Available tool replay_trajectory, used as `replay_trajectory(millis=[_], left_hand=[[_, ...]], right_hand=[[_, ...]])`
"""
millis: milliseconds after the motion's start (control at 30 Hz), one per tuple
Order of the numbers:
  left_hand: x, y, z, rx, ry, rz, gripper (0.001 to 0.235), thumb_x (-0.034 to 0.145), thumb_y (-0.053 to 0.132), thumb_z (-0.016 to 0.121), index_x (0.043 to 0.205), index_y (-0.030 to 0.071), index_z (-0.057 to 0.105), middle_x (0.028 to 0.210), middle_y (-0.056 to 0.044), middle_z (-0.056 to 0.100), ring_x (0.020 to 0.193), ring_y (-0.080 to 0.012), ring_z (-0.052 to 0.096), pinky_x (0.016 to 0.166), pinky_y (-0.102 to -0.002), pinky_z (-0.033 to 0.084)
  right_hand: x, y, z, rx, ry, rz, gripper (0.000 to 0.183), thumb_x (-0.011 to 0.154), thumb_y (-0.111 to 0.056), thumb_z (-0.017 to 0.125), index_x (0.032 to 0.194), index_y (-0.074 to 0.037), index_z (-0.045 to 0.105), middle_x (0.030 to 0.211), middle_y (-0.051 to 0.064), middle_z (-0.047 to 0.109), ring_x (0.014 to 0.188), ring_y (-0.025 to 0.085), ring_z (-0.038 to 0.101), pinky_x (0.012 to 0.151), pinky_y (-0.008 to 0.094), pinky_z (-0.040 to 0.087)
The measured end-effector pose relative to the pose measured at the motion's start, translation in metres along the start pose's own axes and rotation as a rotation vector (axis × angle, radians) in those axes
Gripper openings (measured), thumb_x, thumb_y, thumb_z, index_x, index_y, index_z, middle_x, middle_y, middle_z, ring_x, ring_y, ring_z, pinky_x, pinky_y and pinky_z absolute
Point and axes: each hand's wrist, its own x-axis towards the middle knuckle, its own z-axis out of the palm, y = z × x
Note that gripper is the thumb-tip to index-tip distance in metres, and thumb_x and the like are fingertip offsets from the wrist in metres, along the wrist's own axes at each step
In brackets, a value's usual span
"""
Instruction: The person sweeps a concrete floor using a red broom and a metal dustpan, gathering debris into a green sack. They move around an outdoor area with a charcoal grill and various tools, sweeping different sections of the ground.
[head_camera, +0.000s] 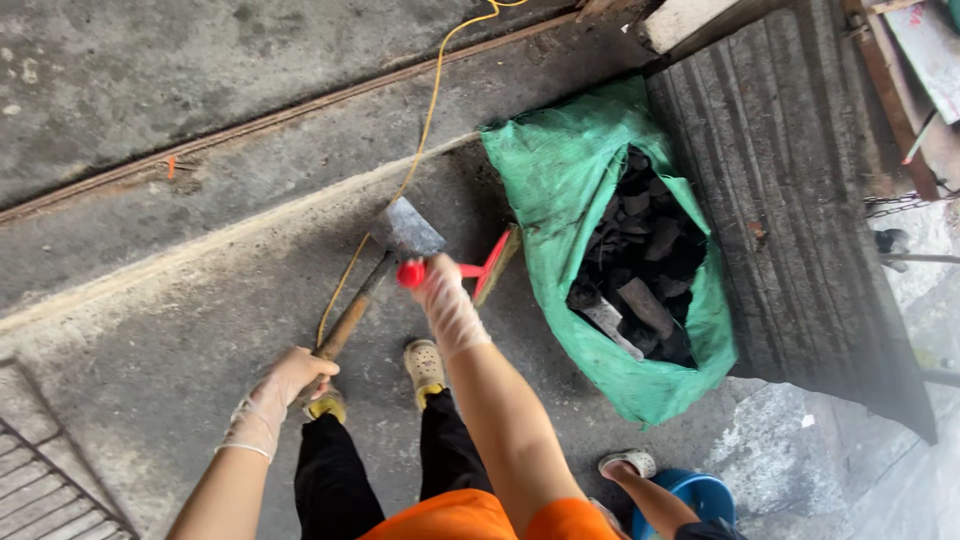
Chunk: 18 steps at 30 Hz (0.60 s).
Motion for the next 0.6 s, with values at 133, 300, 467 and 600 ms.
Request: replay_trajectory(millis=[133, 300, 467, 600], left_hand=[[-0.021, -0.003, -0.021, 0.059, 0.096, 0.05, 0.016, 0.077, 0.003, 0.075, 0.086, -0.004, 0.064, 0.06, -0.011, 0.063, 0.043, -0.02, 0.06, 0.039, -0.036, 0.047], [-0.042, -0.003, -0.045, 0.021, 0.123, 0.11, 0.029, 0.071, -0.002, 0.072, 0.094, 0.004, 0.055, 0.06, -0.01, 0.058, 0.042, -0.0199, 0.058, 0.037, -0.038, 0.045], [-0.052, 0.022, -0.052, 0.04, 0.147, 0.179, 0.02, 0.069, -0.003, 0.077, 0.077, -0.009, 0.06, 0.057, -0.012, 0.063, 0.044, -0.0217, 0.063, 0.04, -0.038, 0.048], [-0.062, 0.044, -0.052, 0.231, 0.171, 0.099, 0.015, 0.071, 0.004, 0.079, 0.074, -0.005, 0.066, 0.058, -0.012, 0.067, 0.047, -0.0199, 0.066, 0.046, -0.036, 0.051]], right_hand=[[0.041, -0.002, 0.098, 0.03, -0.011, -0.032, 0.016, 0.09, -0.007, 0.058, 0.105, -0.002, 0.055, 0.091, 0.01, 0.064, 0.081, 0.023, 0.067, 0.071, 0.033, 0.056], [0.062, 0.044, 0.109, -0.094, 0.005, -0.104, 0.021, 0.09, -0.016, 0.059, 0.103, 0.0, 0.054, 0.087, 0.01, 0.065, 0.077, 0.023, 0.066, 0.067, 0.035, 0.056], [-0.008, 0.108, -0.014, -0.855, 0.2, -0.511, 0.013, 0.087, -0.001, 0.058, 0.081, 0.01, 0.058, 0.061, 0.016, 0.059, 0.043, 0.029, 0.058, 0.037, 0.042, 0.049], [-0.048, 0.125, -0.077, -0.604, 0.114, -0.537, 0.01, 0.082, 0.004, 0.06, 0.089, 0.0, 0.054, 0.06, 0.009, 0.054, 0.041, 0.026, 0.054, 0.036, 0.044, 0.045]])
